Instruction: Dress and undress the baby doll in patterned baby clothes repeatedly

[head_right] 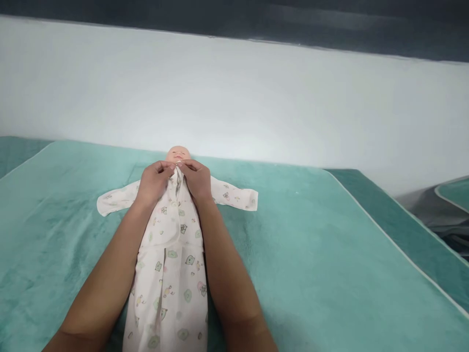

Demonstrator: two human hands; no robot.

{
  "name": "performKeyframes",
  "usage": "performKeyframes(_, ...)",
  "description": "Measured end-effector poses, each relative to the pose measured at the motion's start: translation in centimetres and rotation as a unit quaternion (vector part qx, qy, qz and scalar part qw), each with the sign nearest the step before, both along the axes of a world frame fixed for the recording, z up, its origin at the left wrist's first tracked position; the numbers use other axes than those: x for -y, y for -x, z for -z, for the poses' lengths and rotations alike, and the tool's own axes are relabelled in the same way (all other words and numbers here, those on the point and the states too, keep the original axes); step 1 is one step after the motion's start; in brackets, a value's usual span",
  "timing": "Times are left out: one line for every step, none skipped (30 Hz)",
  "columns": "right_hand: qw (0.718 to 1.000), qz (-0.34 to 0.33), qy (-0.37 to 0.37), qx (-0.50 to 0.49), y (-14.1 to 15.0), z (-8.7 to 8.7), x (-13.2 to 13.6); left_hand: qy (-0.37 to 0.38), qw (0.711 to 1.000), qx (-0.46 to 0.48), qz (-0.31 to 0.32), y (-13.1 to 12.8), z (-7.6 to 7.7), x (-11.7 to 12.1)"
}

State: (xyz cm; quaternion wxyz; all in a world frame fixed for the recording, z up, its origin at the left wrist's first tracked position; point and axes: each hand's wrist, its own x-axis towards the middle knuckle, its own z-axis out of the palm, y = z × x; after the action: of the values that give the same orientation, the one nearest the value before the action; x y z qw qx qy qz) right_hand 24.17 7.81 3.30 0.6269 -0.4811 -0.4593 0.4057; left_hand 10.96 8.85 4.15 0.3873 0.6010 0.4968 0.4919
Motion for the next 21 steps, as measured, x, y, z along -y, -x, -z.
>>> performKeyframes(1.0,-0.004,-0.005,0.01,-0.04,-0.03,0.06,0.001,1.0,0.002,0.004,0.04,0.05,-0.02)
performKeyframes(1.0,-0.006,-0.01,0.022,-0.06,-0.09,0.16,0.005,1.0,0.007,0.008,0.06,0.05,0.0)
performKeyframes(0.999,-0.008,-0.014,0.034,-0.08,-0.16,0.3,0.011,1.0,0.013,0.011,0.05,0.02,0.05)
performKeyframes(0.999,-0.009,-0.017,0.046,-0.1,-0.24,0.44,0.019,0.999,0.021,0.014,0.02,-0.03,0.12)
performKeyframes(0.998,-0.01,-0.019,0.057,-0.1,-0.31,0.56,0.027,0.999,0.029,0.017,-0.03,-0.09,0.19)
performKeyframes(0.998,-0.012,-0.019,0.066,-0.12,-0.36,0.66,0.032,0.999,0.036,0.021,-0.09,-0.13,0.24)
performKeyframes(0.997,-0.017,-0.016,0.075,-0.14,-0.4,0.72,0.036,0.998,0.041,0.024,-0.14,-0.16,0.26)
performKeyframes(0.996,-0.025,-0.011,0.084,-0.19,-0.4,0.74,0.039,0.998,0.043,0.027,-0.19,-0.16,0.26)
performKeyframes(0.995,-0.036,-0.005,0.093,-0.26,-0.39,0.73,0.039,0.998,0.044,0.03,-0.22,-0.13,0.22)
performKeyframes(0.994,-0.047,0.001,0.103,-0.35,-0.35,0.7,0.039,0.998,0.043,0.031,-0.23,-0.08,0.16)
performKeyframes(0.992,-0.056,0.005,0.114,-0.46,-0.3,0.65,0.038,0.998,0.042,0.031,-0.23,-0.02,0.09)
performKeyframes(0.99,-0.063,0.007,0.126,-0.58,-0.25,0.59,0.035,0.998,0.041,0.029,-0.21,0.05,0.01)
performKeyframes(0.988,-0.066,0.009,0.136,-0.69,-0.2,0.55,0.031,0.998,0.039,0.027,-0.18,0.1,-0.06)
performKeyframes(0.987,-0.062,0.012,0.145,-0.79,-0.17,0.52,0.023,0.999,0.033,0.022,-0.14,0.14,-0.12)
performKeyframes(0.987,-0.056,0.017,0.149,-0.87,-0.15,0.51,0.014,1.0,0.021,0.016,-0.1,0.17,-0.17)
performKeyframes(0.987,-0.048,0.023,0.149,-0.93,-0.15,0.52,0.004,1.0,0.004,0.009,-0.07,0.16,-0.19)
performKeyframes(0.988,-0.039,0.029,0.147,-0.97,-0.16,0.53,-0.006,1.0,-0.019,0.001,-0.04,0.13,-0.19)
performKeyframes(0.988,-0.032,0.034,0.144,-0.99,-0.16,0.54,-0.017,0.999,-0.045,-0.007,-0.03,0.09,-0.18)
performKeyframes(0.989,-0.028,0.036,0.138,-0.99,-0.15,0.54,-0.026,0.997,-0.072,-0.013,-0.04,0.02,-0.14)
performKeyframes(0.99,-0.026,0.035,0.132,-0.99,-0.12,0.52,-0.035,0.995,-0.098,-0.014,-0.06,-0.06,-0.09)
performKeyframes(0.991,-0.024,0.033,0.126,-0.97,-0.05,0.48,-0.042,0.992,-0.118,-0.012,-0.1,-0.13,-0.03)
